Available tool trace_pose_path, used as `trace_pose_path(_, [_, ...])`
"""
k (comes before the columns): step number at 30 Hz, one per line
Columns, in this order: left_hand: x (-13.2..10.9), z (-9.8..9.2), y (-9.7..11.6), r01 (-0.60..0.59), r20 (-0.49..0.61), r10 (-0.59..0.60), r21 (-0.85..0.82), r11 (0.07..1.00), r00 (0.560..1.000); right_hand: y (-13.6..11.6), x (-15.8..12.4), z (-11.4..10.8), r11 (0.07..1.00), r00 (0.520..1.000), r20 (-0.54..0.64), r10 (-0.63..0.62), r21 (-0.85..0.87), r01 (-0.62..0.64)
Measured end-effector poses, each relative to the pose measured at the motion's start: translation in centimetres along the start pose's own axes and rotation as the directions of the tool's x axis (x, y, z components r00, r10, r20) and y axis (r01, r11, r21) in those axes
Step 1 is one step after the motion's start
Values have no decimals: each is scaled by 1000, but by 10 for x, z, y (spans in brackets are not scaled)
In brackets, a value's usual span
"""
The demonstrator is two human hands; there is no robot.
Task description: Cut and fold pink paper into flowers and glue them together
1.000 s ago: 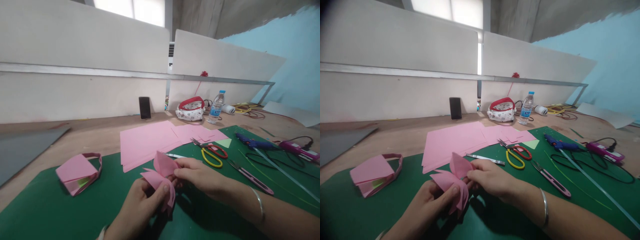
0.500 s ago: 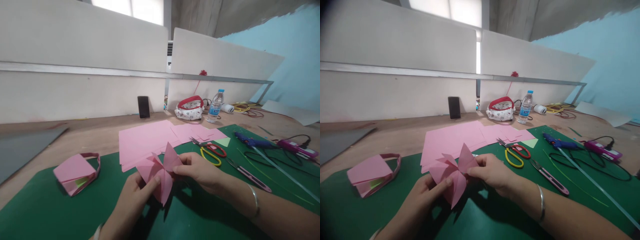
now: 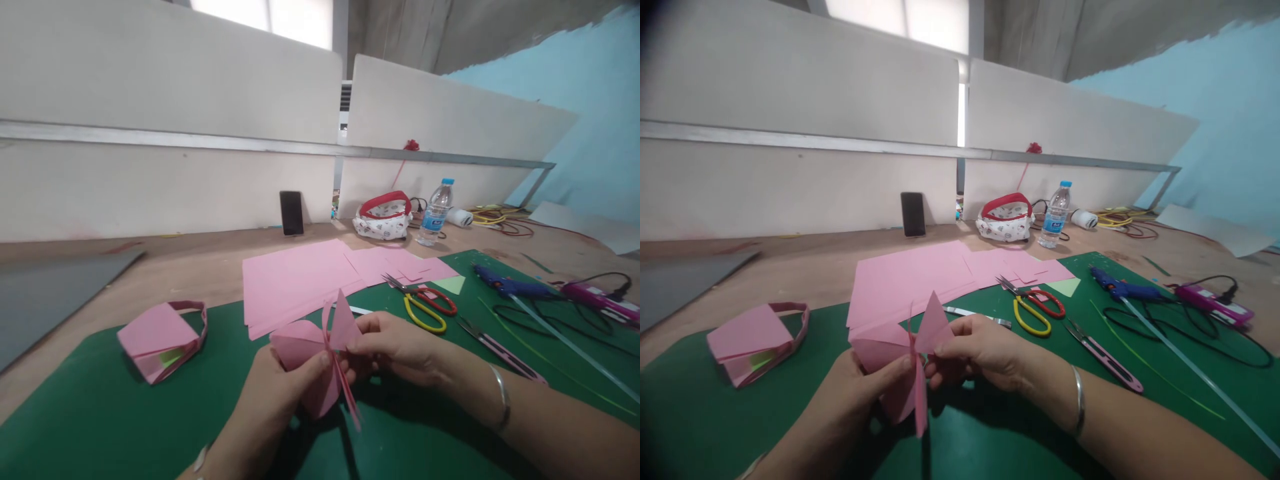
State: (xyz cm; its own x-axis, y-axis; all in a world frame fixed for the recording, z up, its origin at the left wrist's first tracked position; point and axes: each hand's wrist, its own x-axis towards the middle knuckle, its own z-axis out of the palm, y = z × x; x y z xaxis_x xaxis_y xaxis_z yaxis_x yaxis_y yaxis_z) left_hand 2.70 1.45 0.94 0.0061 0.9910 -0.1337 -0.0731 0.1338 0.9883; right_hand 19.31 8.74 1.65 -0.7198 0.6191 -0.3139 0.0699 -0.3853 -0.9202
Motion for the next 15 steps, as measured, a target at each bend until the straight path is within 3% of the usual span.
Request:
trace_pose_path(4, [0, 5, 0, 0, -183, 8, 43, 999, 983, -2, -5, 11, 982, 984, -69, -166, -101, 159])
trace_pose_path(7, [-1, 9, 2, 16, -275, -1, 50, 999, 961, -1, -9, 20, 941, 932, -208, -298, -229, 250])
trace_pose_path(10, [-5, 13, 6, 14, -198, 3, 88, 996, 980, 2, -9, 27, 916, 881, -335, -335, -336, 221])
trace_pose_path(15, [-6, 12, 5, -18, -128, 34, 122, 992, 991, 2, -8, 29, 961, 932, -278, -233, -210, 178])
